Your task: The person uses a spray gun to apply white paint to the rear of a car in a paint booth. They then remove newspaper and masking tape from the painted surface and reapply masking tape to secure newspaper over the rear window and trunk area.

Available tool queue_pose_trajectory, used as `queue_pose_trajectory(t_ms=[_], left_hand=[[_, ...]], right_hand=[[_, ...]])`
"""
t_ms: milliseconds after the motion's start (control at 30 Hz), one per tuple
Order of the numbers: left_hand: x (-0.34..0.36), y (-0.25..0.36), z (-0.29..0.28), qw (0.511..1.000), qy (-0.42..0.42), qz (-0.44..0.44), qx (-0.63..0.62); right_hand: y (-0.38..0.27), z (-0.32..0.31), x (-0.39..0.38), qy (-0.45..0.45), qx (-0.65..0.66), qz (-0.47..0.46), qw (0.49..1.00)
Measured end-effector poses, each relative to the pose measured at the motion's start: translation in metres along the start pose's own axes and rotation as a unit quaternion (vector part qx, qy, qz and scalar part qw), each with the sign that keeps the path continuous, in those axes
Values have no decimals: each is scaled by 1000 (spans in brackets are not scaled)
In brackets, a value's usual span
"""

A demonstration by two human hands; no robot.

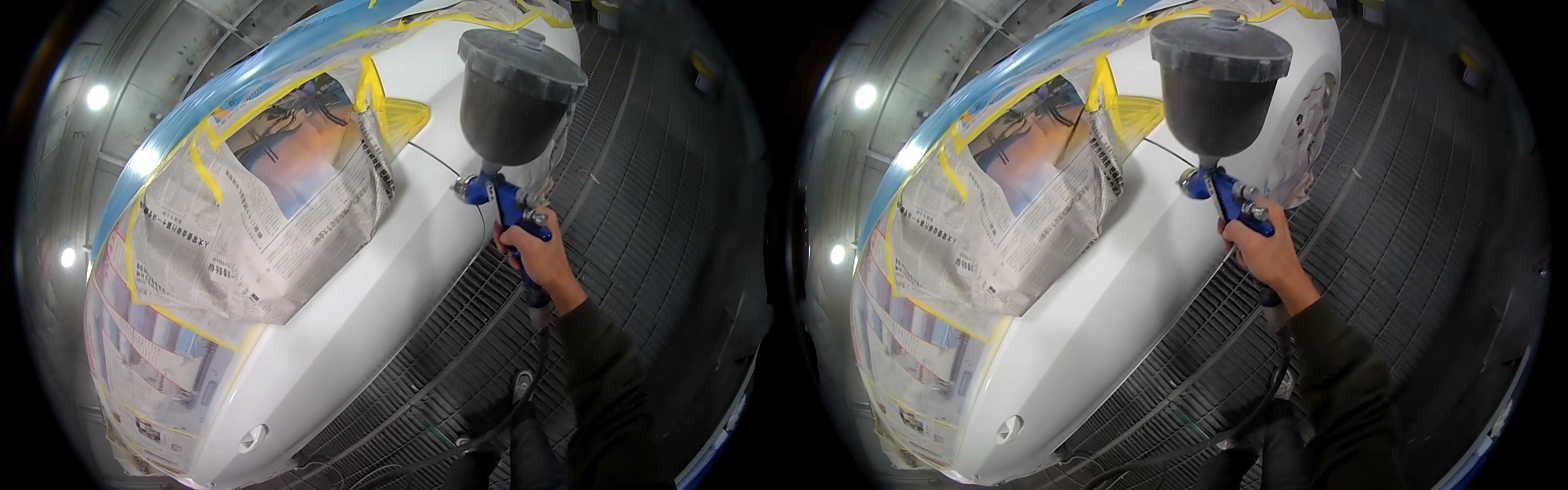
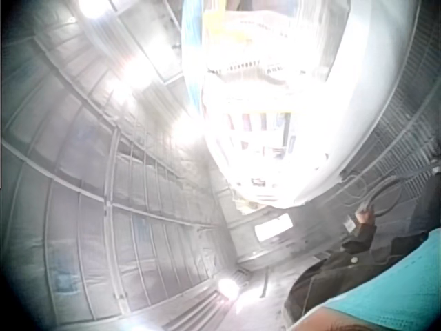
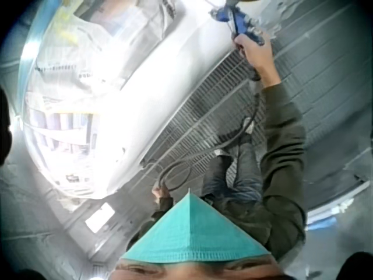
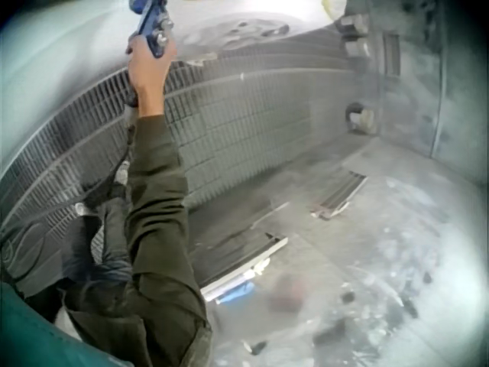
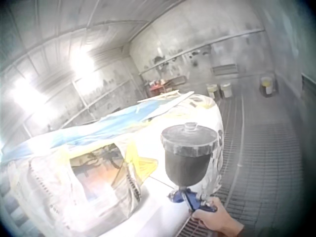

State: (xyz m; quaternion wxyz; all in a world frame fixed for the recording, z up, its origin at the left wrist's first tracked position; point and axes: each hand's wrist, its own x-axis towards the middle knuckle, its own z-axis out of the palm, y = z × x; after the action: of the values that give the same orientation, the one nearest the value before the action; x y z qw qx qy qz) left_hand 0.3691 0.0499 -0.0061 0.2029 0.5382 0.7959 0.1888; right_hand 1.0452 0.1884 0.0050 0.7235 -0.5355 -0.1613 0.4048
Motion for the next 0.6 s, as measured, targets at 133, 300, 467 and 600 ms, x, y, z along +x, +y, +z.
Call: queue_pose_trajectory(t_ms=[133,300,467,600], left_hand=[[-8,48,-2,983,-63,57,165],[-4,24,5,986,-64,73,137],[-13,16,1,988,-54,71,127],[-6,-26,-22,991,-29,57,120]], right_hand=[[-14,-13,4,126,-68,-50,988],[-14,-37,-4,137,-278,-145,940],[6,-21,-35,28,-181,10,983],[18,20,-65,-54,-170,-26,984]])
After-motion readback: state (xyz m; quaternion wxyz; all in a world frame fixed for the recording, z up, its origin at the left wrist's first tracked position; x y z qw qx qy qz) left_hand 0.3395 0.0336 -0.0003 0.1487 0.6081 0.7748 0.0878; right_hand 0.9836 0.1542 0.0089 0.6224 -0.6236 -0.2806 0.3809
